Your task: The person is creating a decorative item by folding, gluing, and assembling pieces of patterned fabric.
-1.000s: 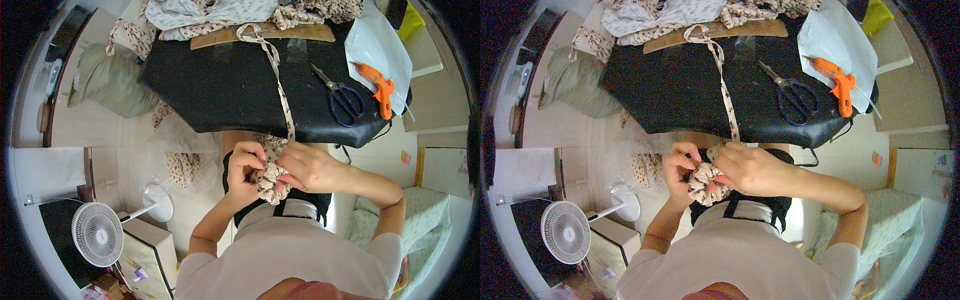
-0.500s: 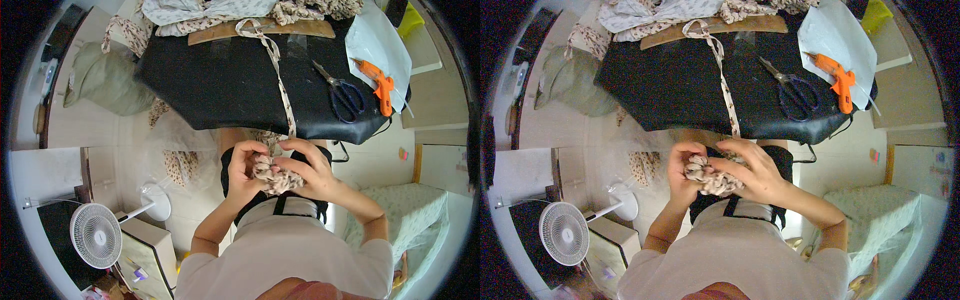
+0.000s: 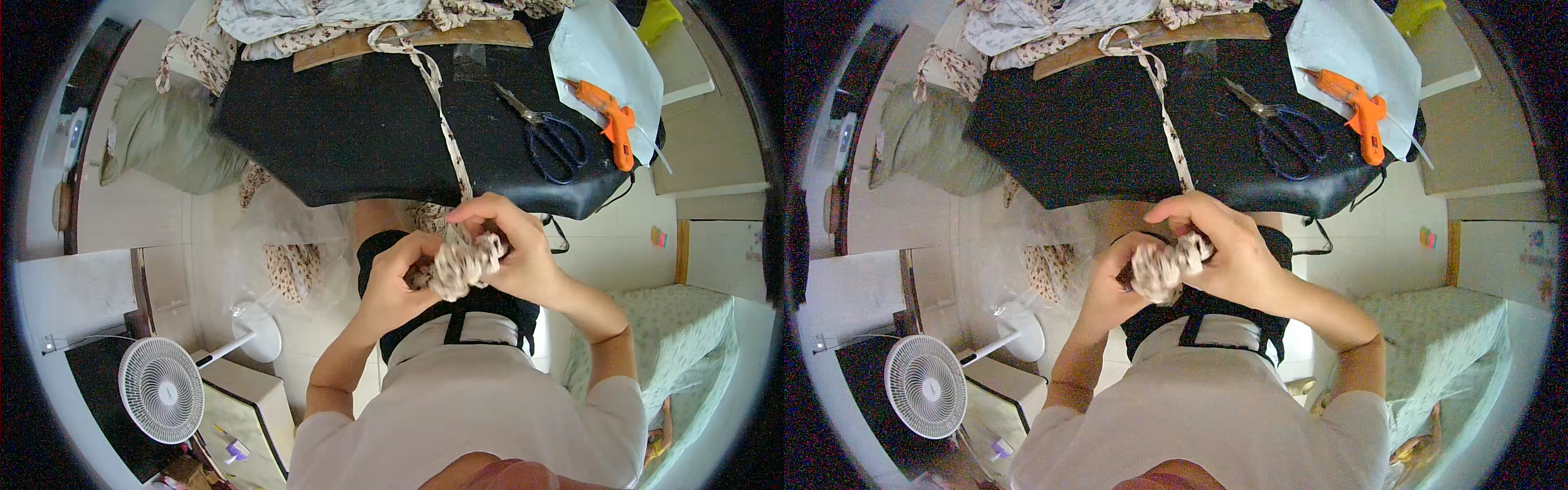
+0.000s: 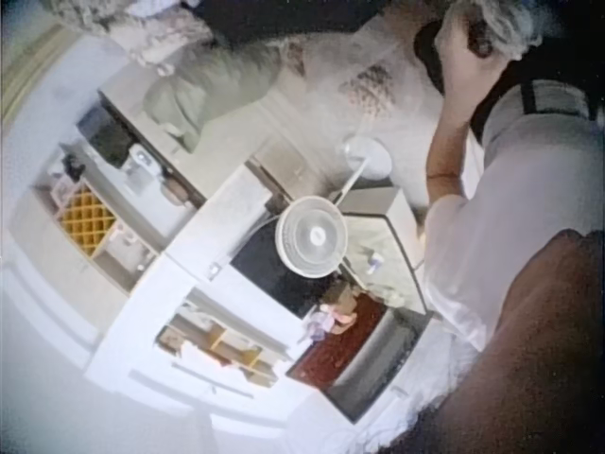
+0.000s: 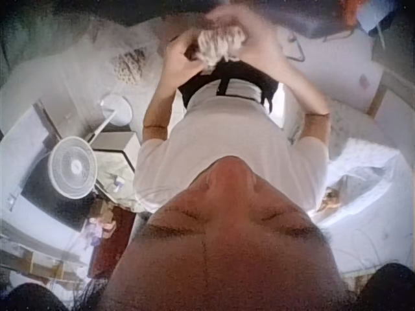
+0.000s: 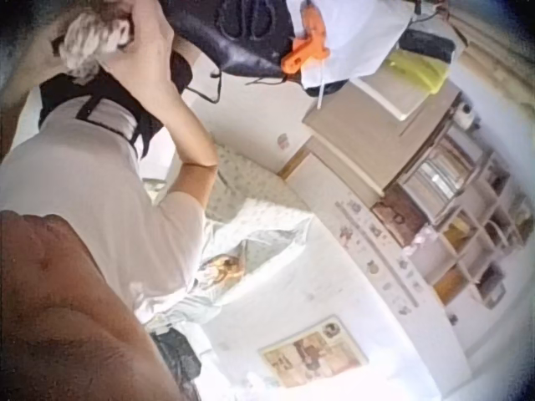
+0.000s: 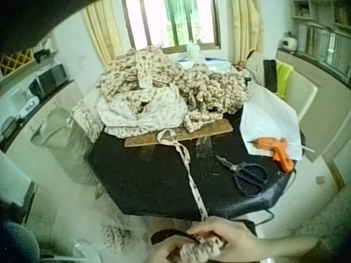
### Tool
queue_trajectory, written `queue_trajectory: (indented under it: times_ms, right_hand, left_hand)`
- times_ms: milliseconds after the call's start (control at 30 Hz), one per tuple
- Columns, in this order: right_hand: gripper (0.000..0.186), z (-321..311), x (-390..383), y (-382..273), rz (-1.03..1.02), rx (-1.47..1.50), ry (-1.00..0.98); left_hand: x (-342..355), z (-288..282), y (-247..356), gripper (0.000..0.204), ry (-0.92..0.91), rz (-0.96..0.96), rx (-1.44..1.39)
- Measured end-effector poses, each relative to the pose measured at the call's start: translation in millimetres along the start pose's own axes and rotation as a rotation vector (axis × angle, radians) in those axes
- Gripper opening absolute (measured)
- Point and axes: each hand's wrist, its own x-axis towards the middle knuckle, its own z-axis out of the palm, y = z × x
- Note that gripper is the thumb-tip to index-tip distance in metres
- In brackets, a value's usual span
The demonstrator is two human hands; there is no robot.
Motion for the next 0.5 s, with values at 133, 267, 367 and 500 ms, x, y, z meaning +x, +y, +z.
queue_trajectory:
  times_ms: [133,267,367,500]
  right_hand:
    - [0.031,8,-14,27,-0.161,0.008,0.014]
    - [0.031,23,-49,47,-0.550,-0.203,0.099]
    - [0.035,36,-60,52,-0.774,-0.234,0.140]
    - [0.028,37,-54,27,-0.211,0.005,0.153]
  left_hand:
    - [-8,3,18,0.020,0.093,0.017,0.054]
    - [-33,-2,5,0.017,0.043,0.247,0.375]
    - [-40,-9,5,0.013,-0.281,0.233,0.414]
    - [-49,0,-6,0.019,-0.074,0.890,0.646]
